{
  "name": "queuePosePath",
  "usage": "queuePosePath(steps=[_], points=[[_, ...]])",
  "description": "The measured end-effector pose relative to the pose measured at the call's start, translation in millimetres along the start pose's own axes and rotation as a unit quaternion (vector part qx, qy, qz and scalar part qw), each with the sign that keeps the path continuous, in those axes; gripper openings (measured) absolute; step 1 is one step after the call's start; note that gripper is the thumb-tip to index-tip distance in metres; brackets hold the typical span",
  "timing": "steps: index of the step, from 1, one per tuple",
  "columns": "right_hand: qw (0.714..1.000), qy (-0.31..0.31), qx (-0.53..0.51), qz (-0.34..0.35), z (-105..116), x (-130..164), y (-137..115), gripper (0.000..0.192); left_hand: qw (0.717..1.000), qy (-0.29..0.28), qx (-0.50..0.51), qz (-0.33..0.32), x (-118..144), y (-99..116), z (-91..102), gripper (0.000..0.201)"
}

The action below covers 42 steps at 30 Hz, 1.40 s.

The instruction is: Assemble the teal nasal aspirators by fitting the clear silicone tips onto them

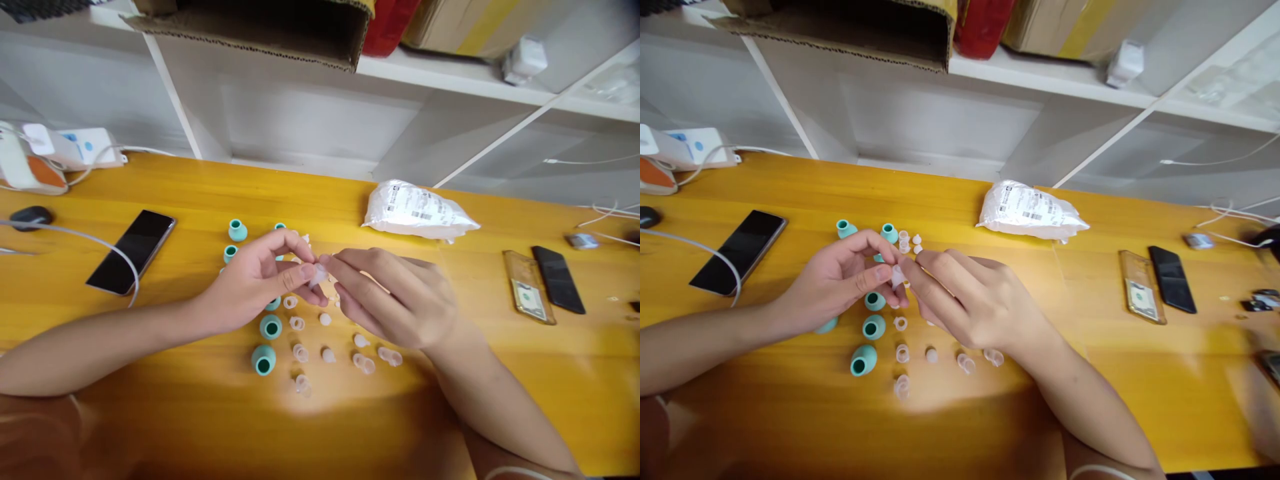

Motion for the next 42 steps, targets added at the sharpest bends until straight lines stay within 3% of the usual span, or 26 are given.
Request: queuePosePath(steps=[7,15,30,35,42], points=[[0.999,0.003,0.008,0.032,1,1,-4,0.045,0.999,-0.02,0.029,0.021,1,-7,-2.3,0.035],[0.992,0.034,-0.102,-0.063,13,-6,5,0.041,0.998,-0.029,0.055,-0.021,0,-1,-3.3,0.028],[0.984,0.017,-0.157,-0.087,8,-12,10,0.037,0.996,-0.033,0.078,-0.032,1,-2,-0.1,0.021],[0.982,0.02,-0.109,-0.151,15,-8,33,0.033,0.997,-0.018,0.069,-0.016,-1,-5,1.6,0.017],[0.966,-0.087,-0.06,-0.238,-3,13,78,0.015,0.999,-0.005,0.053,0.0,-2,-5,2.6,0.009]])
Point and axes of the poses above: each hand's wrist, its own x-axis away from the middle knuckle, its own z-axis out of the back of the hand, y = z × x, the point moved 9 cm from there along -x, towards the middle knuckle, and after that the axes turned 10 degrees about x, right-handed, at the moved point
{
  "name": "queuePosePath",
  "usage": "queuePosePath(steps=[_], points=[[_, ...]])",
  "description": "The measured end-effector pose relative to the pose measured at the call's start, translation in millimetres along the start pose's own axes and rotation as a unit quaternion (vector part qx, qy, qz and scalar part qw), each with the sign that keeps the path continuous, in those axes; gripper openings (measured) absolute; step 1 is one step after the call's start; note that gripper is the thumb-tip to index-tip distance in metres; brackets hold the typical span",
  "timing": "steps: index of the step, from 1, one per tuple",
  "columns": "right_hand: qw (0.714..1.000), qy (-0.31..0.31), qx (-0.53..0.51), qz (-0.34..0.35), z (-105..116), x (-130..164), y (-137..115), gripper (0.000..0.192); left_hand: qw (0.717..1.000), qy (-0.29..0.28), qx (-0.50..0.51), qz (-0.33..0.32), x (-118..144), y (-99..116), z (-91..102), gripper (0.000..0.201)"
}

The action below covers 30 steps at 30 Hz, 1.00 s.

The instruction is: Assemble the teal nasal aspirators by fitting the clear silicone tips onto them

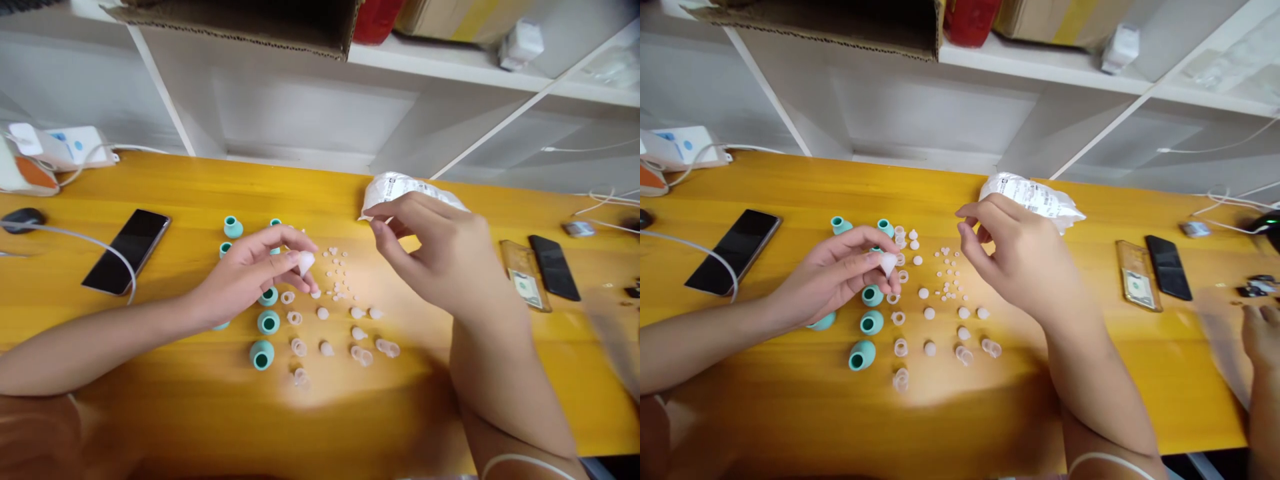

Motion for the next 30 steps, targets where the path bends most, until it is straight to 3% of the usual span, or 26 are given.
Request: queuePosePath(steps=[5,12,15,18,20,22,25,30], points=[[0.989,-0.127,0.032,-0.07,-39,1,38,0.024,0.999,0.021,-0.04,-0.02,-5,11,8.4,0.01],[0.978,-0.181,0.016,-0.099,-81,2,68,0.027,0.964,0.084,-0.182,-0.175,-28,66,50.4,0.021],[0.973,-0.211,0.01,-0.096,-98,4,74,0.028,0.944,0.093,-0.224,-0.225,-39,86,73.9,0.034],[0.971,-0.226,-0.011,-0.075,-112,5,70,0.025,0.932,0.101,-0.268,-0.221,-49,93,95.2,0.046],[0.978,-0.197,-0.049,-0.045,-116,2,60,0.021,0.928,0.104,-0.301,-0.193,-52,91,102.0,0.046],[0.983,-0.149,-0.111,-0.008,-117,-2,45,0.019,0.923,0.1,-0.339,-0.151,-52,84,100.5,0.042],[0.977,-0.111,-0.177,0.046,-120,-2,23,0.023,0.905,0.079,-0.401,-0.117,-45,75,83.4,0.035],[0.983,-0.114,-0.131,0.059,-126,1,19,0.018,0.827,0.045,-0.545,-0.131,-39,72,60.9,0.023]])
Point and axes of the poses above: each hand's wrist, its own x-axis away from the middle knuckle, its own z-axis out of the back of the hand, y = z × x, the point moved 9 cm from there along -x, towards the middle knuckle, and after that the axes turned 10 degrees about x, right-handed, at the moved point
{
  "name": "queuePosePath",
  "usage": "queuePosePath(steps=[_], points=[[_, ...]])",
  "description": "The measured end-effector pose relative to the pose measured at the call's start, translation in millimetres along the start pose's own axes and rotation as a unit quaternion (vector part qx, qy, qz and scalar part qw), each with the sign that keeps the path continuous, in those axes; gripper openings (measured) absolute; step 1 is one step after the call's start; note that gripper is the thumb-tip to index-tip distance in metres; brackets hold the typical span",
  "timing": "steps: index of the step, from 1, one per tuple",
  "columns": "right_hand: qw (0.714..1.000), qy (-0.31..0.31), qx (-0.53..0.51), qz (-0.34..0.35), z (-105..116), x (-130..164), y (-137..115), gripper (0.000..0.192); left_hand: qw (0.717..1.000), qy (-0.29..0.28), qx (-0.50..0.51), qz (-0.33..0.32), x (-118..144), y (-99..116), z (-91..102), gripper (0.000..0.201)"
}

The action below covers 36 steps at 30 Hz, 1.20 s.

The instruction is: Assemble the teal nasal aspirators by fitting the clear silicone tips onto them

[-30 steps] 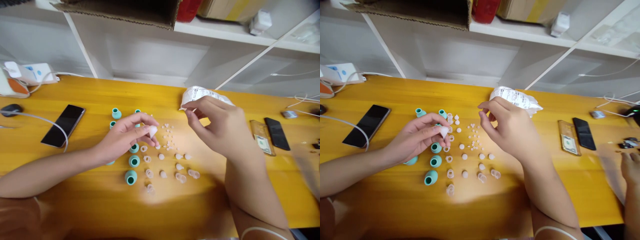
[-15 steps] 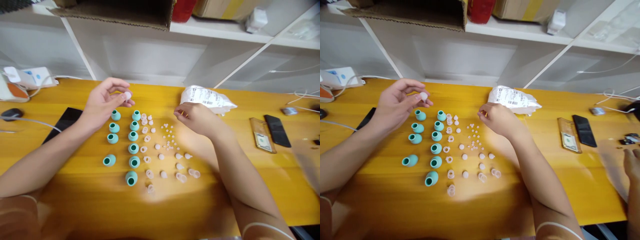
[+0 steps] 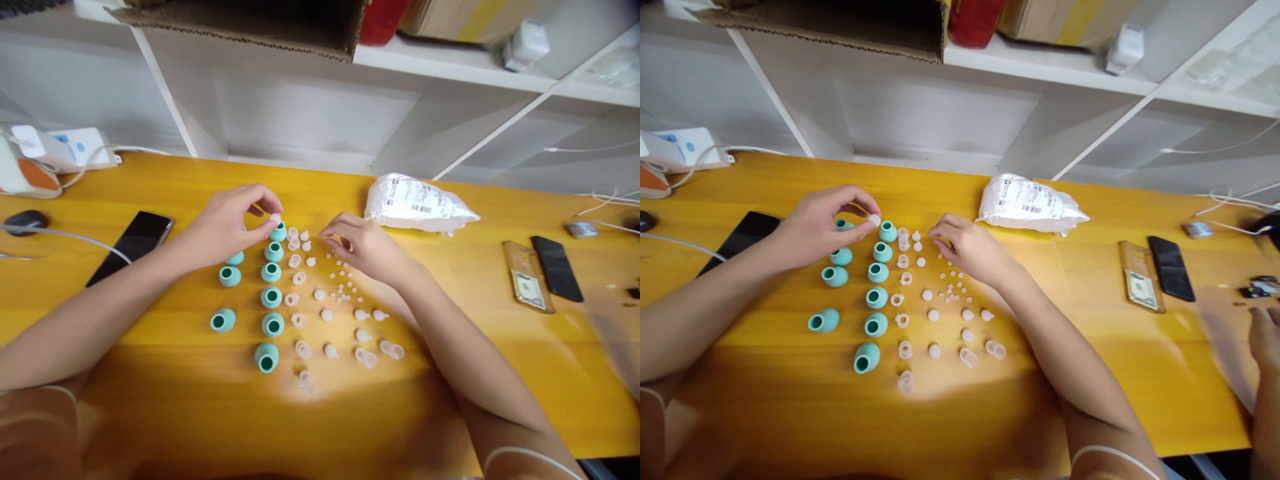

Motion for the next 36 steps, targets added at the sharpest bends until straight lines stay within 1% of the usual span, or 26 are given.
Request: queuePosePath(steps=[3,5,7,11,13,18,23,26,31,36], points=[[1.0,0.007,0.012,-0.02,4,2,8,0.018,0.996,0.011,-0.084,0.005,-6,-13,7.9,0.019],[1.0,0.007,0.014,-0.026,5,2,11,0.018,0.994,0.019,-0.105,0.027,-12,-29,14.5,0.019],[1.0,0.005,0.015,-0.021,5,1,10,0.018,0.991,0.012,-0.125,0.037,-16,-42,17.0,0.019],[1.0,-0.003,0.018,-0.013,1,0,7,0.018,0.979,-0.022,-0.202,0.014,-19,-56,9.6,0.019],[1.0,-0.008,0.018,-0.012,-1,0,7,0.018,0.973,-0.038,-0.227,0.02,-18,-62,3.4,0.022],[1.0,-0.012,0.024,-0.006,-8,0,-1,0.017,0.969,-0.053,-0.236,0.054,-15,-73,-5.5,0.025],[1.0,0.003,0.016,-0.007,-10,-1,-9,0.017,0.977,-0.065,-0.186,0.08,-15,-85,-7.6,0.018],[1.0,0.008,0.012,-0.007,-10,-1,-10,0.018,0.976,-0.075,-0.192,0.071,-15,-87,-8.8,0.02],[1.0,0.018,0.021,0.004,-12,-3,-16,0.021,0.972,-0.086,-0.208,0.062,-15,-82,-9.4,0.025],[0.996,0.047,0.059,0.05,-17,-4,-29,0.025,0.977,-0.059,-0.193,0.07,-19,-70,-0.4,0.024]])
Point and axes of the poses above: each hand's wrist, its own x-axis away from the middle knuckle, its own z-axis out of the back of the hand, y = z × x, the point moved 9 cm from there along -x, towards the middle knuckle, and after that the axes turned 10 degrees about x, right-handed, at the moved point
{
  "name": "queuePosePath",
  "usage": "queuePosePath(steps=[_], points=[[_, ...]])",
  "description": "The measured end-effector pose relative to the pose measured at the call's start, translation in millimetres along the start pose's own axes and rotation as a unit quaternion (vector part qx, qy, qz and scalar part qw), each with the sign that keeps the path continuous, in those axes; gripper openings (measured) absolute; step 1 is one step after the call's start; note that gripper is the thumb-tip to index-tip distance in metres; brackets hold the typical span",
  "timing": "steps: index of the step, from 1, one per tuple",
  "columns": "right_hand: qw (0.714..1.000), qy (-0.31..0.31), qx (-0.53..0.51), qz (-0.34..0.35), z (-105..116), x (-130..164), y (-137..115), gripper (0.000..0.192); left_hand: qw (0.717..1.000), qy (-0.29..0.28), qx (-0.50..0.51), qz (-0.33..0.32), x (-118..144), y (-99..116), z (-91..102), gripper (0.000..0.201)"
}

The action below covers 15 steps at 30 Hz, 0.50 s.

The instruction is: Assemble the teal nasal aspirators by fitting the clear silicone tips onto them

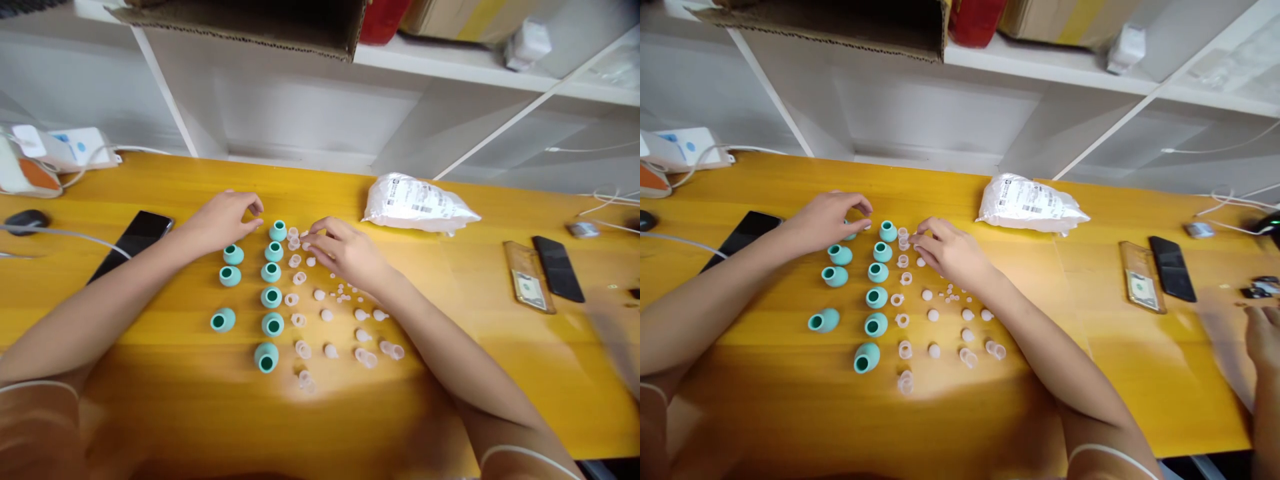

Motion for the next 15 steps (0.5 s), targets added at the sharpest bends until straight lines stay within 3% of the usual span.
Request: queuePosePath(steps=[8,15], points=[[1.0,-0.005,0.021,-0.003,-11,-3,-4,0.026,0.997,0.071,0.01,-0.037,9,25,27.0,0.017],[1.0,-0.01,-0.008,-0.019,-17,-6,-1,0.026,0.989,0.098,0.034,-0.101,26,62,31.6,0.014]])
Point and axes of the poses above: each hand's wrist, its own x-axis away from the middle knuckle, its own z-axis out of the back of the hand, y = z × x, the point moved 9 cm from there along -x, towards the middle knuckle, and after that the axes turned 10 degrees about x, right-handed, at the moved point
